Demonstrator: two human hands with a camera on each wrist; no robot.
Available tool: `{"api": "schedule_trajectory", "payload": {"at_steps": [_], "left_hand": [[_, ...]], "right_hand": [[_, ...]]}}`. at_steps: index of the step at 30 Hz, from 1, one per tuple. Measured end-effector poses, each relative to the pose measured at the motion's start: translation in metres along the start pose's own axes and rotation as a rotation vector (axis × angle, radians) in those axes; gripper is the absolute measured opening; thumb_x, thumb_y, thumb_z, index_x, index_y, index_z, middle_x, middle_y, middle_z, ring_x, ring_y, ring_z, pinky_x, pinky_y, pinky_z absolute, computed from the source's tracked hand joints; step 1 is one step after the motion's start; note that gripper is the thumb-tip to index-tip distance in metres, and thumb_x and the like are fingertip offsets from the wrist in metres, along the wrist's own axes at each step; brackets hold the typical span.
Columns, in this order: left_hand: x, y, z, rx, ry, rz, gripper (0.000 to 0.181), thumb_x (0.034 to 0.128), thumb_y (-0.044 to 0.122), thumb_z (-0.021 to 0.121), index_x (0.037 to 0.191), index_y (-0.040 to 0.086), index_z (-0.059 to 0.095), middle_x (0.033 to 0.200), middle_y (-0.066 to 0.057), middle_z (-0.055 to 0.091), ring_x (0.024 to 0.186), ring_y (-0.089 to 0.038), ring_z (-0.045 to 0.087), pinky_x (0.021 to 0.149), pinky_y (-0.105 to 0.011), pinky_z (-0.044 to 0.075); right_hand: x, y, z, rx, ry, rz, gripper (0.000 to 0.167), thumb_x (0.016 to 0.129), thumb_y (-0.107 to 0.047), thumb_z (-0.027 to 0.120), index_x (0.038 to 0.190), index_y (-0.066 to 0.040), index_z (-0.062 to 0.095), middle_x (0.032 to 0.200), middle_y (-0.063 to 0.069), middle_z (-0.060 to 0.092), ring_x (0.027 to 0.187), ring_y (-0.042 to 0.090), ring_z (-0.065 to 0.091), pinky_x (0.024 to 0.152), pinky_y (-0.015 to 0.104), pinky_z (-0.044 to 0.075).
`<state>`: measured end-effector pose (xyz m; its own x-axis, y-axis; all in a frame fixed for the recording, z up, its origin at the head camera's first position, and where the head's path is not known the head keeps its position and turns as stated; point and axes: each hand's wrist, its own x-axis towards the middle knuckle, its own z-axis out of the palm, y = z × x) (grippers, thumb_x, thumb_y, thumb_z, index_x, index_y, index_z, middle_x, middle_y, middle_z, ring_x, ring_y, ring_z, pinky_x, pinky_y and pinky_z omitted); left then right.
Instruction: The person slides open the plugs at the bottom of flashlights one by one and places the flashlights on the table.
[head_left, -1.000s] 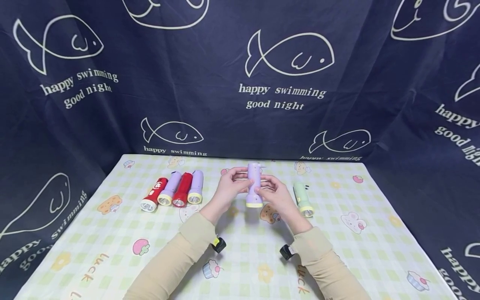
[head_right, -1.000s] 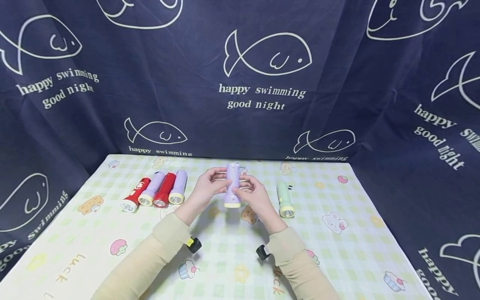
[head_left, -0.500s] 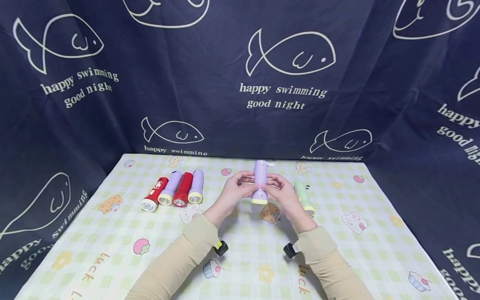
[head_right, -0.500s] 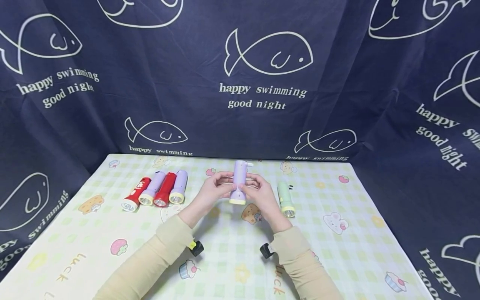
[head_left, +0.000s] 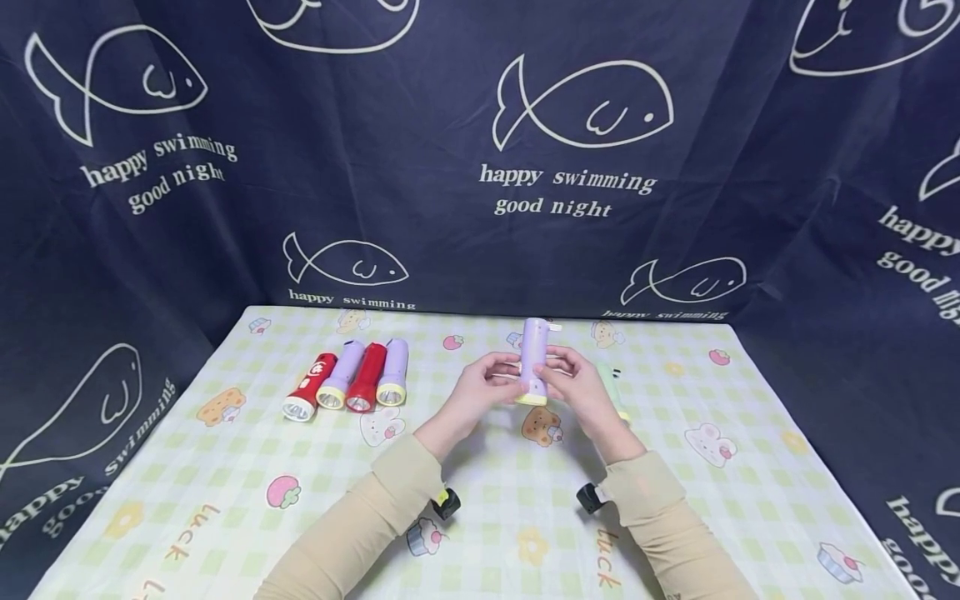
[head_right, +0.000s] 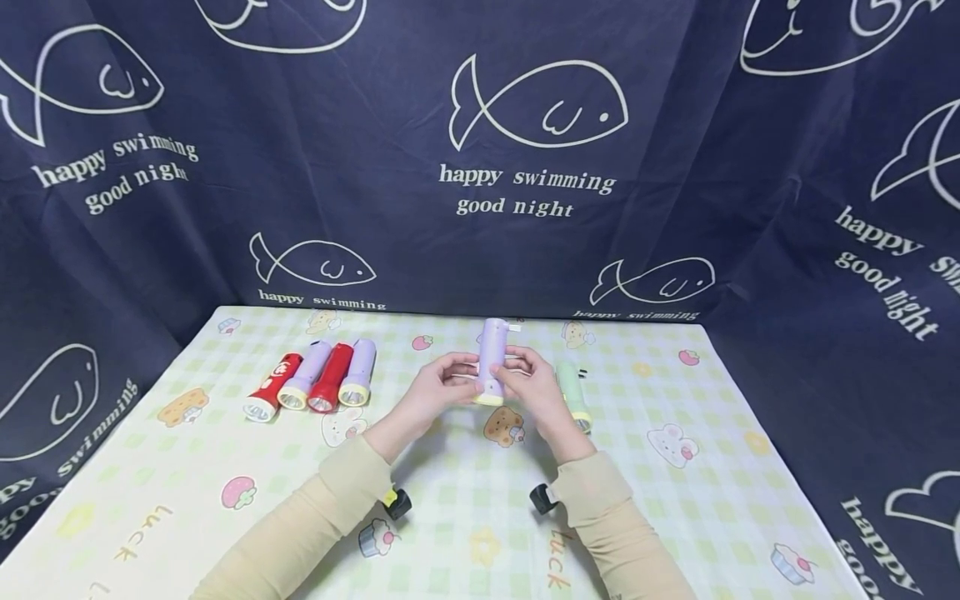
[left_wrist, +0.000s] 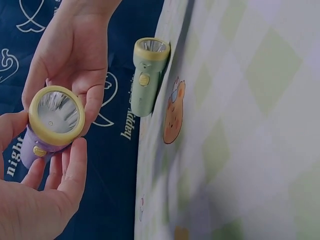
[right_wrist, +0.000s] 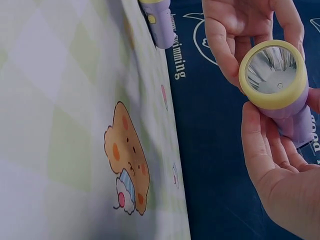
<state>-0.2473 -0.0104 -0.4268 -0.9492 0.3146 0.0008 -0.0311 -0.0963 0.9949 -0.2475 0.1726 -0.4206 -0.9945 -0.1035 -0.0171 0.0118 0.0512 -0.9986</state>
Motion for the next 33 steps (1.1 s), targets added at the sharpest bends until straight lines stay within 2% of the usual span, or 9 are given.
{"api": "schedule_trajectory", "payload": {"at_steps": [3,11,16,21,27,33], "left_hand": [[-0.001,-0.002,0.002,0.007,0.002,-0.008,0.049,0.0782,0.002,0.072,0.124,0.005,0.056,0.112,-0.013,0.061,0.091,-0.015,0.063,0.078,-0.038,0.057],[0.000,-0.005,0.007,-0.005,0.019,-0.019,0.049,0.0777,0.001,0.073,0.123,0.003,0.056,0.110,-0.014,0.062,0.089,-0.015,0.064,0.075,-0.032,0.058],[0.001,-0.007,0.012,-0.012,0.040,-0.039,0.048,0.0778,0.000,0.072,0.123,0.003,0.057,0.110,-0.013,0.063,0.088,-0.015,0.064,0.077,-0.036,0.058],[0.004,-0.012,0.018,-0.016,0.059,-0.062,0.047,0.0777,0.002,0.073,0.123,0.004,0.059,0.109,-0.012,0.063,0.089,-0.017,0.065,0.082,-0.044,0.056],[0.008,-0.015,0.025,-0.028,0.069,-0.079,0.046,0.0785,0.003,0.073,0.122,0.004,0.059,0.108,-0.012,0.064,0.087,-0.018,0.065,0.075,-0.036,0.058],[0.013,-0.016,0.033,-0.042,0.078,-0.101,0.044,0.0790,0.004,0.073,0.121,0.003,0.059,0.106,-0.011,0.064,0.084,-0.018,0.065,0.079,-0.042,0.057]], "right_hand": [[-0.001,0.000,-0.001,0.000,0.003,0.012,0.051,0.089,-0.013,0.063,0.133,0.002,0.043,0.107,0.007,0.059,0.085,0.008,0.064,0.082,0.028,0.056],[-0.003,0.002,-0.004,-0.009,0.018,0.031,0.052,0.089,-0.015,0.065,0.134,0.001,0.044,0.109,0.010,0.060,0.086,0.008,0.064,0.087,0.035,0.054],[-0.002,0.007,-0.008,-0.033,0.048,0.024,0.052,0.087,-0.016,0.067,0.132,-0.001,0.046,0.104,0.007,0.064,0.084,0.009,0.065,0.085,0.036,0.055],[-0.004,0.009,-0.011,-0.066,0.075,0.015,0.051,0.087,-0.017,0.067,0.131,-0.002,0.047,0.104,0.011,0.066,0.082,0.008,0.065,0.081,0.031,0.056],[-0.006,0.008,-0.016,-0.136,0.104,0.021,0.051,0.086,-0.019,0.068,0.130,-0.002,0.049,0.113,0.017,0.061,0.083,0.006,0.062,0.077,0.024,0.056],[-0.006,0.008,-0.024,-0.184,0.118,0.015,0.051,0.085,-0.018,0.069,0.130,-0.001,0.050,0.119,0.021,0.057,0.085,0.005,0.060,0.075,0.020,0.055]]}}
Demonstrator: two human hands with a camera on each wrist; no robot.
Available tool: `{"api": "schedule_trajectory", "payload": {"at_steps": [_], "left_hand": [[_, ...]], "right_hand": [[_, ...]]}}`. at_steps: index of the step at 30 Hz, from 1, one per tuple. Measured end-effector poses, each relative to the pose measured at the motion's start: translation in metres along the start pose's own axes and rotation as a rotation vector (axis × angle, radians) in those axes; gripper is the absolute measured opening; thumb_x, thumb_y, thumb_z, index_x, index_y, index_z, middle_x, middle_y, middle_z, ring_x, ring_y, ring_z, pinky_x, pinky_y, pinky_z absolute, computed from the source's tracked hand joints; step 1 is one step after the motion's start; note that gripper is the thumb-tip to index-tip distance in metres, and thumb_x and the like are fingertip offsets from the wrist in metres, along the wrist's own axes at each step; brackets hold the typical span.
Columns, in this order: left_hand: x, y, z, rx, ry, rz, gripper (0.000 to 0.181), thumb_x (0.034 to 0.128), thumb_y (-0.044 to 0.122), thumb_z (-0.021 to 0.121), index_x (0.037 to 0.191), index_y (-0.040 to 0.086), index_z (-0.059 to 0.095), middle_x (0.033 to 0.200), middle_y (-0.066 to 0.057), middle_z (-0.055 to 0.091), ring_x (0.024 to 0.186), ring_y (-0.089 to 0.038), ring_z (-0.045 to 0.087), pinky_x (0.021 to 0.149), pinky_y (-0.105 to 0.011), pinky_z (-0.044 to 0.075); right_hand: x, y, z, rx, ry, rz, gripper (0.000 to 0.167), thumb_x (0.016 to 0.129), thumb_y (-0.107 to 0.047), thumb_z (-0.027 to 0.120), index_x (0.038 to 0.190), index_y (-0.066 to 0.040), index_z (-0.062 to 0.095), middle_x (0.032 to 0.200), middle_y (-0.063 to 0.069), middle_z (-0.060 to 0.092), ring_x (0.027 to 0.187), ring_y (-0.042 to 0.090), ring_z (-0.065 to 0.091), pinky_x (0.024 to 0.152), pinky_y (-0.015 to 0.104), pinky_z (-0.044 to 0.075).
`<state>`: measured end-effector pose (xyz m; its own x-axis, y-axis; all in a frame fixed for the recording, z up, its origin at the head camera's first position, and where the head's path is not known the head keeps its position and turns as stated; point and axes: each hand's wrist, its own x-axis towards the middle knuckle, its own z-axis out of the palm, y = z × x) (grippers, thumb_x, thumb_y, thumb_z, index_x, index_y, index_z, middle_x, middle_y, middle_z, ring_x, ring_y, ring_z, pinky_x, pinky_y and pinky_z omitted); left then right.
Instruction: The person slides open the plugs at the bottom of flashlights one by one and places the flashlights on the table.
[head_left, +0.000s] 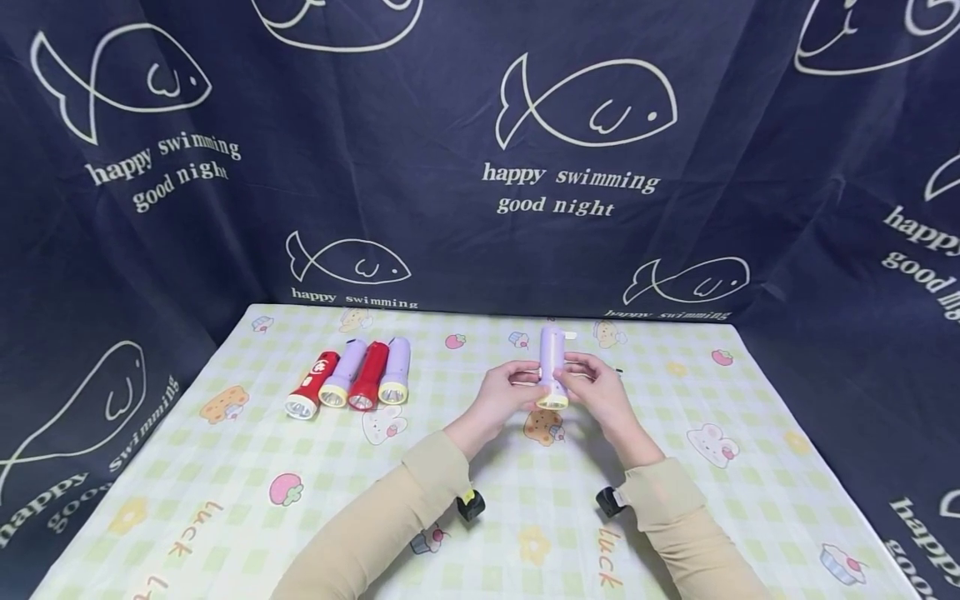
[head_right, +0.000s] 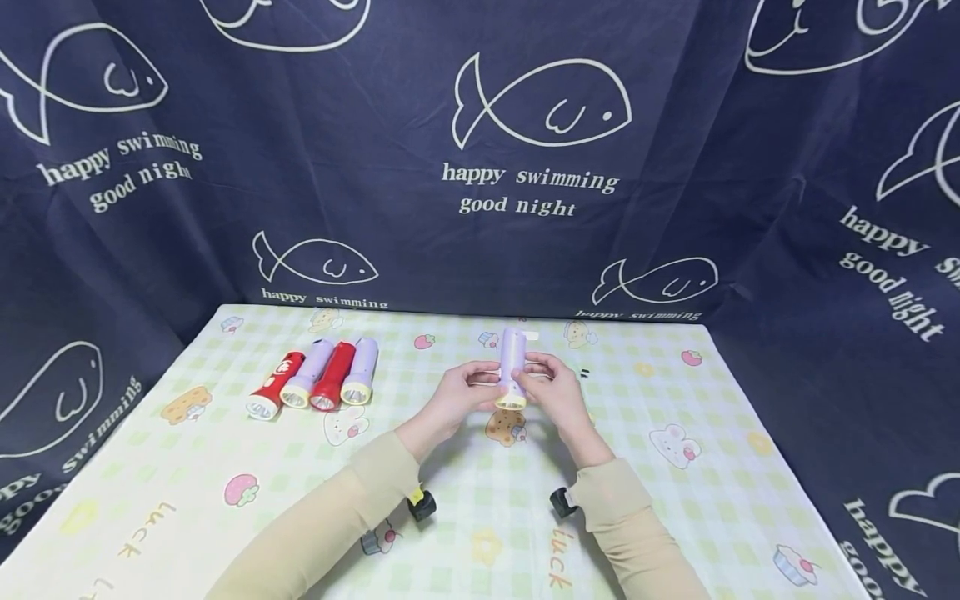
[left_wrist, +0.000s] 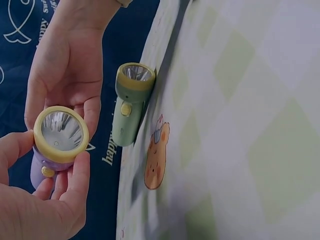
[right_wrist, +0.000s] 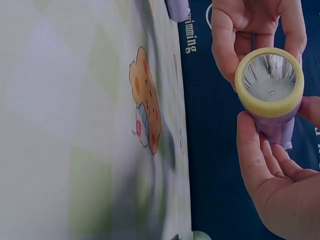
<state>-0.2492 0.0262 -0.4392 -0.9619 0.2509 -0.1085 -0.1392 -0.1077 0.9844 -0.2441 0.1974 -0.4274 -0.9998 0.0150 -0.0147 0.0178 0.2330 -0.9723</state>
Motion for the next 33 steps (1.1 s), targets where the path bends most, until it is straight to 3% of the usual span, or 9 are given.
{"api": "schedule_trajectory", "payload": {"at_steps": [8,18,25,33], "left_hand": [[0.004,-0.002,0.013,-0.004,0.017,-0.020,0.042,0.0787,0.002,0.072,0.119,0.002,0.060,0.103,-0.012,0.064,0.081,-0.017,0.064,0.077,-0.039,0.058],[0.007,-0.009,0.023,-0.002,0.027,-0.053,0.041,0.0789,0.003,0.073,0.117,0.000,0.060,0.100,-0.011,0.062,0.078,-0.017,0.064,0.070,-0.031,0.059],[0.009,-0.013,0.028,0.004,0.038,-0.069,0.042,0.0790,0.005,0.073,0.118,0.000,0.059,0.098,-0.010,0.063,0.072,-0.016,0.064,0.069,-0.033,0.059],[0.011,-0.018,0.034,0.027,0.049,-0.098,0.039,0.0789,0.004,0.073,0.116,-0.001,0.059,0.092,-0.008,0.062,0.067,-0.017,0.063,0.067,-0.035,0.059]], "right_hand": [[-0.001,0.000,-0.010,-0.021,-0.007,0.004,0.051,0.086,-0.014,0.068,0.130,0.005,0.049,0.120,0.027,0.056,0.082,0.002,0.061,0.074,0.021,0.056],[0.000,0.002,-0.022,-0.183,-0.026,-0.002,0.051,0.086,-0.019,0.069,0.128,0.005,0.051,0.118,0.026,0.060,0.086,0.011,0.063,0.078,0.034,0.057],[0.002,0.001,-0.025,-0.271,-0.014,-0.008,0.048,0.086,-0.020,0.068,0.125,0.005,0.055,0.113,0.025,0.063,0.084,0.016,0.066,0.072,0.026,0.058],[0.002,0.003,-0.027,-0.382,0.008,-0.034,0.042,0.085,-0.019,0.069,0.116,0.008,0.060,0.104,0.026,0.066,0.072,0.020,0.069,0.064,0.025,0.057]]}}
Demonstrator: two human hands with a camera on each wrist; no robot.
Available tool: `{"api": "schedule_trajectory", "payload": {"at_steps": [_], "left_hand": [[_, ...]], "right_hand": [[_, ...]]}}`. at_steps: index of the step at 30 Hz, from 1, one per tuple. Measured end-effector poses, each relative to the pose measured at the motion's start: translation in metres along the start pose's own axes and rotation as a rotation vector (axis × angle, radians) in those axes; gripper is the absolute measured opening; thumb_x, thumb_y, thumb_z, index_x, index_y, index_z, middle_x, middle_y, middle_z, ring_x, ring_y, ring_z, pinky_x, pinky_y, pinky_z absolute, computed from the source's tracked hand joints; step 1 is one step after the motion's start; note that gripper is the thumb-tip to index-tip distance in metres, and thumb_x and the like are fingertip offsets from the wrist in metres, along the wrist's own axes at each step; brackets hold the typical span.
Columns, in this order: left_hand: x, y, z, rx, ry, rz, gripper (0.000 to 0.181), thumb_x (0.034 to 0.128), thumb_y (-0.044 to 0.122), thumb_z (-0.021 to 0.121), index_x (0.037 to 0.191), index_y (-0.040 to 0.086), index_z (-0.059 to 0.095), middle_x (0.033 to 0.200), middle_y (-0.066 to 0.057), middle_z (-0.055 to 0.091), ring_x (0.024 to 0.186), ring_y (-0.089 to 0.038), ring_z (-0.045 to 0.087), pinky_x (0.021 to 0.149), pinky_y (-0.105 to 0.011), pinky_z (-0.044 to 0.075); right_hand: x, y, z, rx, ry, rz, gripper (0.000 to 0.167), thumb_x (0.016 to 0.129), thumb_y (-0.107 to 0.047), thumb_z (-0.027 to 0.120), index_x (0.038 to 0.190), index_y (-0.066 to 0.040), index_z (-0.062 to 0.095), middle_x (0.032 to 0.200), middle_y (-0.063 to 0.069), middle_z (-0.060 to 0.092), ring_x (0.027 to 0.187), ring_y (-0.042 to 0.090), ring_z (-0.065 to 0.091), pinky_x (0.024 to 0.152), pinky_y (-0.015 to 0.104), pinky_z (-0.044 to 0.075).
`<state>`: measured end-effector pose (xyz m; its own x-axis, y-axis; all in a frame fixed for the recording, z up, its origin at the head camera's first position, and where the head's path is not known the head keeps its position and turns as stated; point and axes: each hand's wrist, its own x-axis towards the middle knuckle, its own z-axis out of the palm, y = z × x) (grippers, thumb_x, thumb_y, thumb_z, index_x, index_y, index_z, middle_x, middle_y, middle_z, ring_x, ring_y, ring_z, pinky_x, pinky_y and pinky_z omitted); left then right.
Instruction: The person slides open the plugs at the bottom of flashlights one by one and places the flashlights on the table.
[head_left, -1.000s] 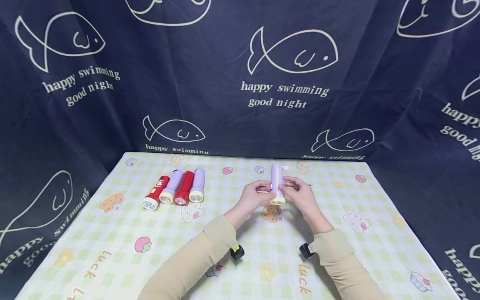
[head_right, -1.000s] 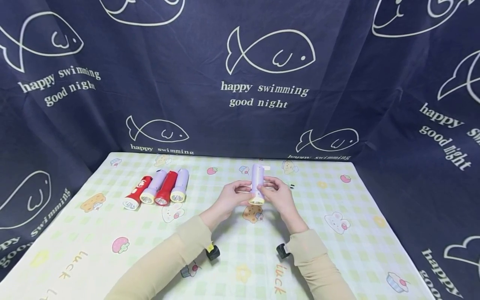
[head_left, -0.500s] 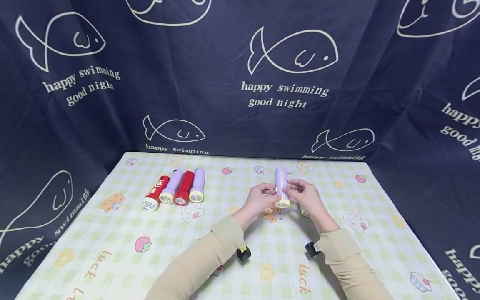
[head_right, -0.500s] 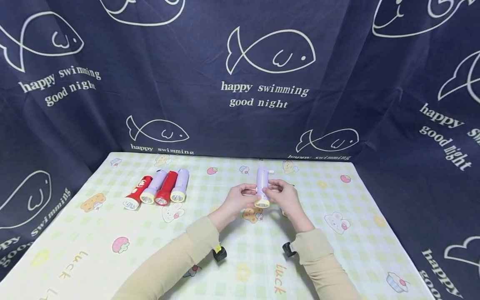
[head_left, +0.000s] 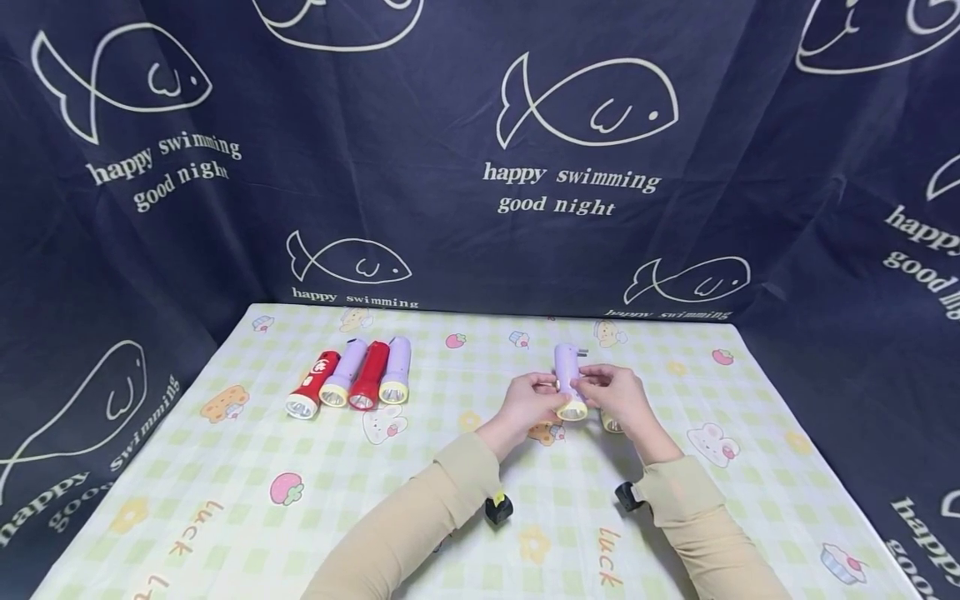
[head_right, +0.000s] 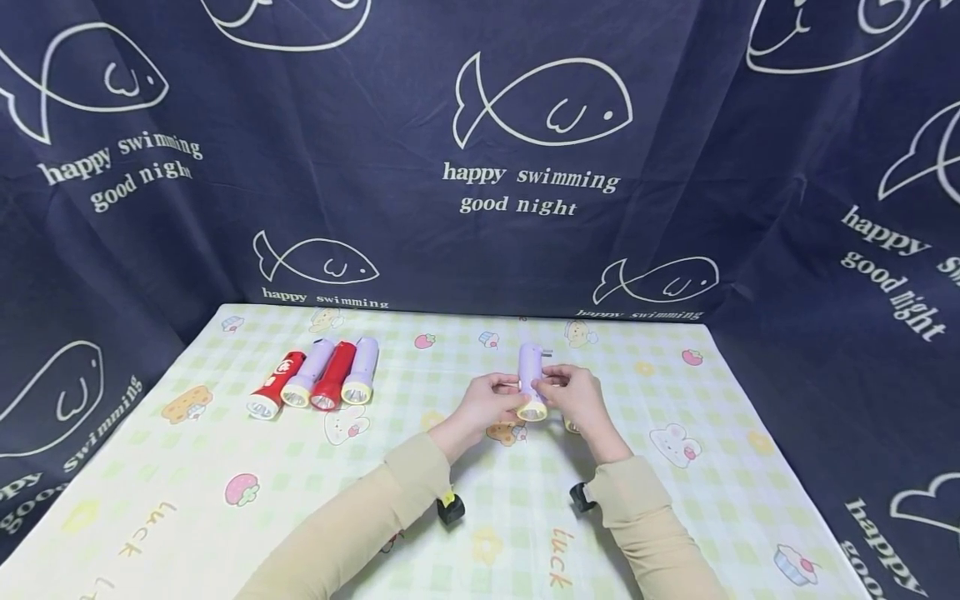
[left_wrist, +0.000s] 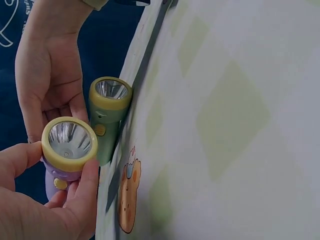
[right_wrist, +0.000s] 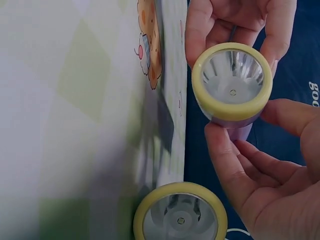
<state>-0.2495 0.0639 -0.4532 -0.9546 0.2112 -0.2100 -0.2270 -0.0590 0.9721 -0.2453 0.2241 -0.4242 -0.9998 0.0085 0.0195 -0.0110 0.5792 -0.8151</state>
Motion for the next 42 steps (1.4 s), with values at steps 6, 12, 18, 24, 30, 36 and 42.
{"api": "schedule_trajectory", "payload": {"at_steps": [6,12,18,24,30,36,42], "left_hand": [[0.001,-0.004,0.004,0.025,0.008,-0.005,0.039,0.0791,0.005,0.072,0.115,-0.001,0.059,0.090,-0.009,0.063,0.070,-0.018,0.065,0.064,-0.030,0.059],[0.002,-0.008,0.009,0.073,0.040,-0.012,0.038,0.0780,0.005,0.073,0.113,0.000,0.060,0.087,-0.007,0.063,0.067,-0.016,0.063,0.061,-0.028,0.058],[0.003,-0.011,0.011,0.091,0.047,-0.008,0.036,0.0773,0.005,0.074,0.110,0.000,0.060,0.084,-0.006,0.063,0.063,-0.017,0.063,0.057,-0.027,0.057],[0.003,-0.013,0.014,0.150,0.053,-0.001,0.034,0.0780,0.006,0.074,0.108,0.000,0.060,0.083,-0.005,0.063,0.061,-0.018,0.063,0.056,-0.028,0.057],[0.003,-0.013,0.017,0.164,0.060,0.000,0.033,0.0777,0.006,0.074,0.107,-0.002,0.060,0.081,-0.004,0.063,0.059,-0.016,0.062,0.055,-0.028,0.057],[0.003,-0.014,0.016,0.216,0.041,0.012,0.033,0.0787,0.009,0.074,0.106,-0.003,0.060,0.081,-0.004,0.066,0.058,-0.017,0.064,0.050,-0.027,0.055],[0.005,-0.014,0.015,0.262,0.032,0.016,0.031,0.0792,0.014,0.074,0.103,0.000,0.061,0.081,-0.003,0.068,0.056,-0.017,0.064,0.045,-0.026,0.052]], "right_hand": [[0.001,0.004,0.001,-0.050,0.004,-0.019,0.037,0.083,-0.016,0.069,0.111,0.008,0.063,0.097,0.024,0.068,0.066,0.017,0.068,0.060,0.022,0.056],[0.002,0.007,0.002,-0.088,0.001,-0.026,0.033,0.083,-0.013,0.068,0.108,0.009,0.064,0.094,0.023,0.069,0.062,0.016,0.067,0.058,0.023,0.056],[0.001,0.005,0.003,-0.175,0.010,-0.038,0.029,0.083,-0.012,0.068,0.104,0.007,0.066,0.093,0.022,0.070,0.060,0.014,0.066,0.056,0.021,0.054],[-0.002,0.001,0.003,-0.237,0.002,-0.023,0.029,0.082,-0.011,0.069,0.104,0.007,0.067,0.093,0.023,0.070,0.057,0.013,0.065,0.061,0.026,0.056],[-0.003,-0.001,0.004,-0.268,-0.003,-0.026,0.027,0.082,-0.009,0.068,0.103,0.008,0.067,0.090,0.022,0.070,0.057,0.013,0.065,0.057,0.025,0.055],[-0.002,0.000,0.006,-0.310,0.006,-0.037,0.025,0.082,-0.008,0.068,0.100,0.009,0.068,0.088,0.020,0.071,0.069,0.023,0.068,0.063,0.032,0.057],[-0.001,0.000,0.009,-0.378,0.013,-0.051,0.024,0.083,-0.009,0.065,0.100,0.008,0.069,0.091,0.021,0.070,0.091,0.036,0.066,0.082,0.046,0.053]]}}
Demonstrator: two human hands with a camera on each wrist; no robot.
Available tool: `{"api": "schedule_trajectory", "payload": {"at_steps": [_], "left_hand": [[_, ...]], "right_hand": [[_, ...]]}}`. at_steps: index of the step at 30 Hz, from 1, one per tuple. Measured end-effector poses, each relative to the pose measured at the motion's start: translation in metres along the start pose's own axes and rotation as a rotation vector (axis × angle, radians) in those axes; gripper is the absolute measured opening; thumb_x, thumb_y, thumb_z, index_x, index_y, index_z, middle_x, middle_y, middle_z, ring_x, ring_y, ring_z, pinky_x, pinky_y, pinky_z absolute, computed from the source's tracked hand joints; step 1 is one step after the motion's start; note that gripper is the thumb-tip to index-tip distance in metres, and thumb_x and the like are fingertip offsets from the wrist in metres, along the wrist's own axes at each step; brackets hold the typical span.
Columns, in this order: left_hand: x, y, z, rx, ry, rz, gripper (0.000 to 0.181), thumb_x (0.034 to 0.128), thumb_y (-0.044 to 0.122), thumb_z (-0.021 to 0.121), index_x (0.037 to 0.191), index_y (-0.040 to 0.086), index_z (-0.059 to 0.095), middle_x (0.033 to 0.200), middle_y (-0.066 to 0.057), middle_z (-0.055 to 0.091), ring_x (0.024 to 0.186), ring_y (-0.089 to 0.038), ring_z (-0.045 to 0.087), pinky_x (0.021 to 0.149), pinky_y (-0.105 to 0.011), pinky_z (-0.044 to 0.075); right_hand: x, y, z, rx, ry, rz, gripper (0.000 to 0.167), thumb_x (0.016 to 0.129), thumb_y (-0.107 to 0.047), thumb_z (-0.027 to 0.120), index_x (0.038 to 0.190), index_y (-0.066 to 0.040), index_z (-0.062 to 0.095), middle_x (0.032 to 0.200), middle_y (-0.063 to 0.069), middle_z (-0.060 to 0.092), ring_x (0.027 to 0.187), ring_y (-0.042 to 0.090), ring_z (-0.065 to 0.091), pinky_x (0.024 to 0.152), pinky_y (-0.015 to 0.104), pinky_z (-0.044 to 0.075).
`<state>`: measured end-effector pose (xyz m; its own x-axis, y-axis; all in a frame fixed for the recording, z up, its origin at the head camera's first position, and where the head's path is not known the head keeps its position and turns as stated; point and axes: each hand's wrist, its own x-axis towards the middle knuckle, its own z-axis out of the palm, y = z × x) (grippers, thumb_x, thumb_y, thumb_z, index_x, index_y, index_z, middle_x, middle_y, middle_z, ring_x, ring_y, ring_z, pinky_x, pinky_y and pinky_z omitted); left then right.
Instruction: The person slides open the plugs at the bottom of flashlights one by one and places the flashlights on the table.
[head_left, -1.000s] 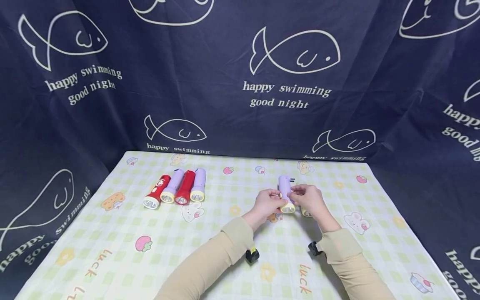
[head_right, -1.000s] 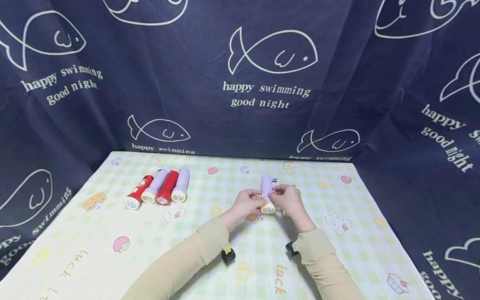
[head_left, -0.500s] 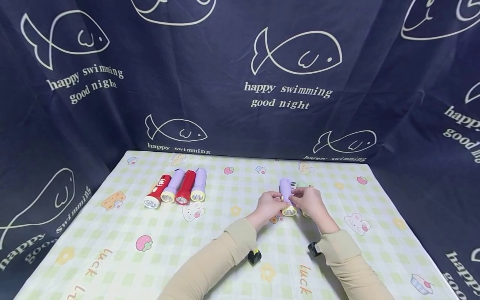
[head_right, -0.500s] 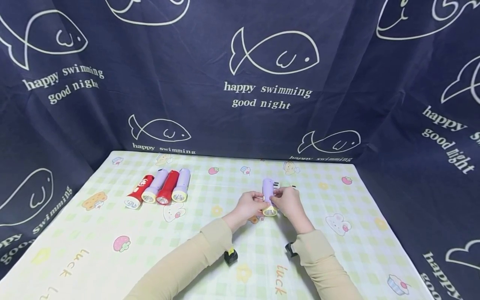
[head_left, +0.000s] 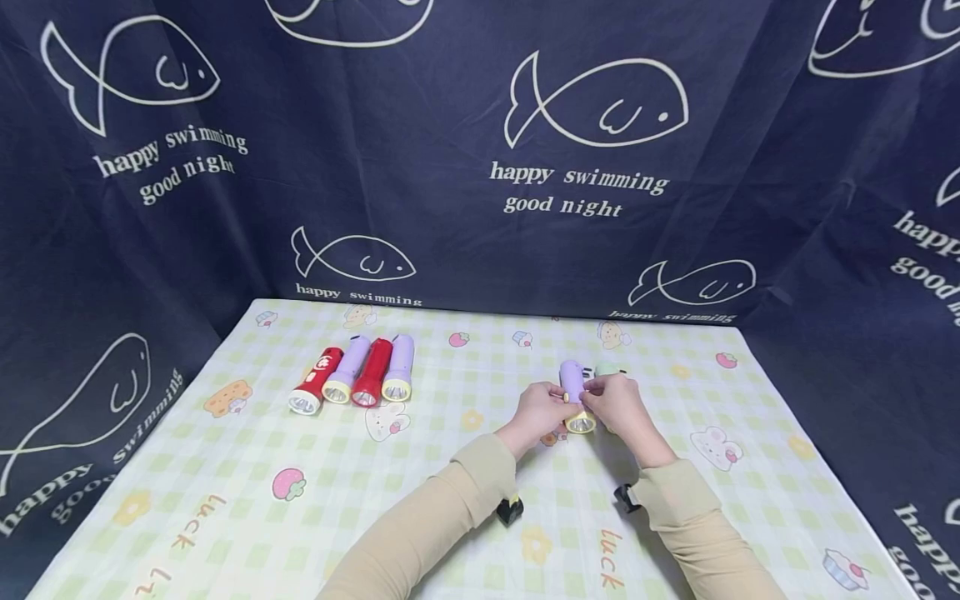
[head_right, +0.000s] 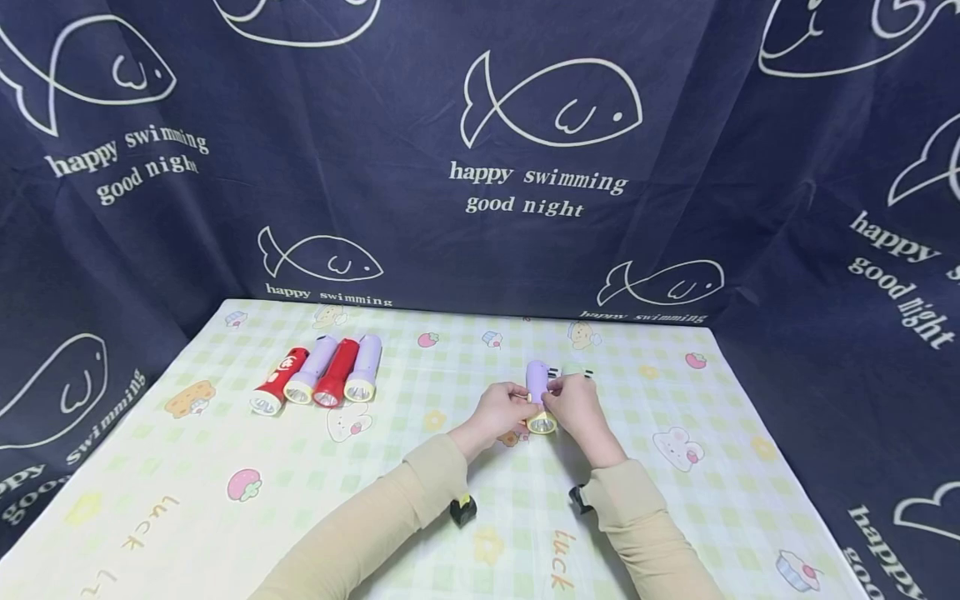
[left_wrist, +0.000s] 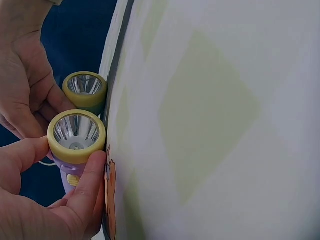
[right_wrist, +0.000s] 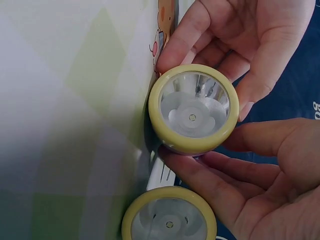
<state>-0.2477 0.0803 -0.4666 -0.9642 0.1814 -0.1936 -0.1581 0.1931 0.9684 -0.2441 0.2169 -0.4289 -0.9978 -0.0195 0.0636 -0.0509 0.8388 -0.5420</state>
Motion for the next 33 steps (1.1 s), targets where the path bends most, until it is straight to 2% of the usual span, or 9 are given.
{"api": "schedule_trajectory", "payload": {"at_steps": [11,18,22,24,30,33], "left_hand": [[-0.001,0.001,0.000,0.054,0.014,0.041,0.033,0.0781,0.015,0.075,0.103,-0.001,0.061,0.078,-0.002,0.067,0.053,-0.012,0.061,0.049,-0.023,0.052],[-0.003,0.001,0.001,0.050,0.009,0.024,0.031,0.0794,0.015,0.073,0.103,0.000,0.061,0.078,0.000,0.067,0.055,-0.018,0.065,0.042,-0.024,0.050],[-0.004,0.002,0.000,0.050,0.007,0.041,0.030,0.0796,0.014,0.073,0.102,-0.001,0.061,0.080,-0.002,0.068,0.055,-0.020,0.066,0.043,-0.025,0.050],[-0.005,0.003,-0.001,0.057,0.000,0.057,0.030,0.0797,0.014,0.072,0.103,-0.002,0.061,0.081,-0.004,0.069,0.056,-0.020,0.066,0.045,-0.025,0.052],[-0.007,0.009,-0.009,0.024,-0.063,0.025,0.038,0.0797,0.012,0.072,0.112,-0.003,0.059,0.084,-0.003,0.066,0.061,-0.026,0.068,0.047,-0.031,0.055],[-0.006,0.012,-0.015,0.029,-0.085,0.034,0.039,0.0794,0.010,0.071,0.115,-0.003,0.059,0.084,-0.004,0.064,0.065,-0.026,0.068,0.052,-0.029,0.057]], "right_hand": [[0.000,0.000,0.002,-0.025,0.014,-0.030,0.023,0.083,-0.007,0.062,0.098,0.008,0.069,0.094,0.023,0.069,0.092,0.039,0.065,0.084,0.049,0.052],[-0.002,-0.003,0.001,-0.046,0.010,-0.036,0.025,0.084,-0.009,0.061,0.099,0.009,0.068,0.096,0.025,0.069,0.094,0.040,0.064,0.084,0.049,0.052],[-0.003,-0.006,-0.001,-0.056,0.009,-0.052,0.025,0.084,-0.010,0.061,0.100,0.008,0.068,0.097,0.024,0.069,0.094,0.040,0.064,0.084,0.049,0.052],[-0.004,-0.007,-0.003,-0.066,0.016,-0.072,0.024,0.084,-0.010,0.061,0.099,0.008,0.068,0.096,0.024,0.069,0.093,0.039,0.065,0.082,0.049,0.053],[-0.004,-0.011,-0.009,-0.077,0.034,-0.127,0.022,0.085,-0.009,0.061,0.097,0.008,0.069,0.094,0.022,0.070,0.092,0.038,0.065,0.081,0.049,0.053],[-0.005,-0.015,-0.012,-0.068,0.031,-0.137,0.023,0.085,-0.010,0.062,0.098,0.008,0.069,0.095,0.022,0.070,0.090,0.037,0.066,0.080,0.048,0.053]]}}
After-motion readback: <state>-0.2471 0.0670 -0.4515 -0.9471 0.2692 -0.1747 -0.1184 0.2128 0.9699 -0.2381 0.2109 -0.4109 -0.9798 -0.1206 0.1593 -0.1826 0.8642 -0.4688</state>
